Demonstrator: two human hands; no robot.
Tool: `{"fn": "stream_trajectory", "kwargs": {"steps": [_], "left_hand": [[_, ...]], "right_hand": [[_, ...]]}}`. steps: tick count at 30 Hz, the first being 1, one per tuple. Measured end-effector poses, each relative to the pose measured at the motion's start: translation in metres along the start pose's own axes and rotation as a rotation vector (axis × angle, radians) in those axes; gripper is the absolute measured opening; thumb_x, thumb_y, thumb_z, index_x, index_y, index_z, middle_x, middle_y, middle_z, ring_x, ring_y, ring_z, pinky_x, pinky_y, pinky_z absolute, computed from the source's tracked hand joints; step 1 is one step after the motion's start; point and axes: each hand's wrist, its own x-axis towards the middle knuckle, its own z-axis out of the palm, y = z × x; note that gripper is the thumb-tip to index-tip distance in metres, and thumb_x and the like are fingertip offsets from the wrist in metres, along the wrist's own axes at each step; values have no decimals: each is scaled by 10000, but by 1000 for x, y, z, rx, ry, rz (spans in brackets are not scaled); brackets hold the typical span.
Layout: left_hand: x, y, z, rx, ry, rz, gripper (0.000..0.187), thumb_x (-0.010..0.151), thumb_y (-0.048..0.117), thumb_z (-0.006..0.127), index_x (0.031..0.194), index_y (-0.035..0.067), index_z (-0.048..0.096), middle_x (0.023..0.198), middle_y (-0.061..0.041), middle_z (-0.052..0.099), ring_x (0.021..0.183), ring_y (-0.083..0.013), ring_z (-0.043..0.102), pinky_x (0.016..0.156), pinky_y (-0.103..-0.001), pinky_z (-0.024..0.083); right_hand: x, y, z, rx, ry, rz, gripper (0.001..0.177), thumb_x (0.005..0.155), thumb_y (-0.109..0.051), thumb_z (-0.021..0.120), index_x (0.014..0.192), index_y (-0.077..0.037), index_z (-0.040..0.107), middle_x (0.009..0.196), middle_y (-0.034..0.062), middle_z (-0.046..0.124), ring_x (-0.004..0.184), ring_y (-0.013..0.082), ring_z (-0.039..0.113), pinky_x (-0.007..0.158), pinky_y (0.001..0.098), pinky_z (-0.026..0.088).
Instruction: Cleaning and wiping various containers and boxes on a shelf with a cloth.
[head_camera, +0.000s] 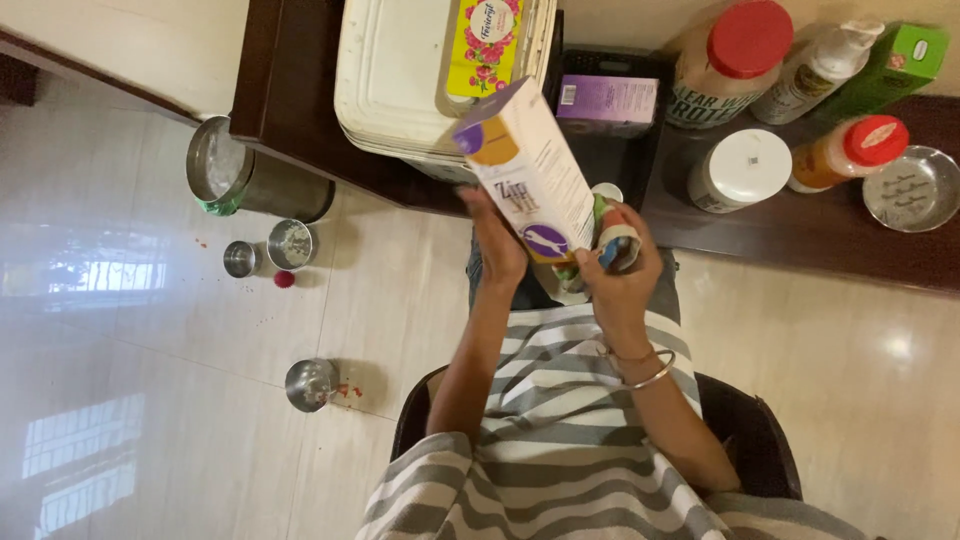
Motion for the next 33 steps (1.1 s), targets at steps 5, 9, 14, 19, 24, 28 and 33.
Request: {"fn": "stream_trajectory", "kwargs": {"steps": [5,9,14,19,24,28,33], "left_hand": [[-11,24,33,-198,211,-45,795,1064,670,330,1575,65,387,1492,-80,548,1299,-212,569,1116,-368,444],[-13,44,47,-262,130,-97,750,1070,655,296,1561,95,391,1463,-104,564,1270,-267,606,1074,-413,493],[-12,46,43,-331,107,-60,664,1127,598,298,1588,127,376,1462,-110,560,1246,-285,620,1030,-438,533],[-12,41,44,-378,-28,-62,674,1152,593,281,1579,82,389,1432,-179,582,1228,-333,630,1004,-462,543],[-7,36,41,-299,58,-93,615,1150,537,286,1570,102,401,1456,-152,561,1261,-308,608,1067,-450,526],[-8,24,29,-404,44,-186,641,1121,527,288,1535,59,431,1448,-132,593,1295,-279,632,1119,-417,530],[-8,12,17,-228,-4,-183,581,1160,512,346,1532,81,460,1346,-98,641,1197,-240,646,1031,-412,537]], "right_hand": [[-12,-11,10,-297,-14,-91,650,858,-137,856,1418,20,567,1339,133,634,1163,169,631,973,304,568],[-15,-19,13,-359,-79,-136,681,853,-146,868,1434,21,555,1346,141,635,1153,169,643,967,308,574],[-4,-27,-5,44,-86,85,559,950,-150,771,1454,13,593,1324,151,665,1126,188,675,984,323,588],[23,-94,35,-54,-245,-3,443,994,-142,638,1424,-55,580,1351,127,589,1177,195,653,958,309,595],[45,-82,59,-857,-413,-665,363,946,-8,756,1292,-94,687,1316,145,625,1156,296,681,929,356,599],[83,-97,74,-825,-396,-684,357,965,13,761,1308,-69,701,1327,143,633,1151,296,703,937,348,616],[101,-104,74,-803,-372,-632,305,1009,12,760,1302,-51,702,1338,133,659,1110,254,732,909,334,627]]}}
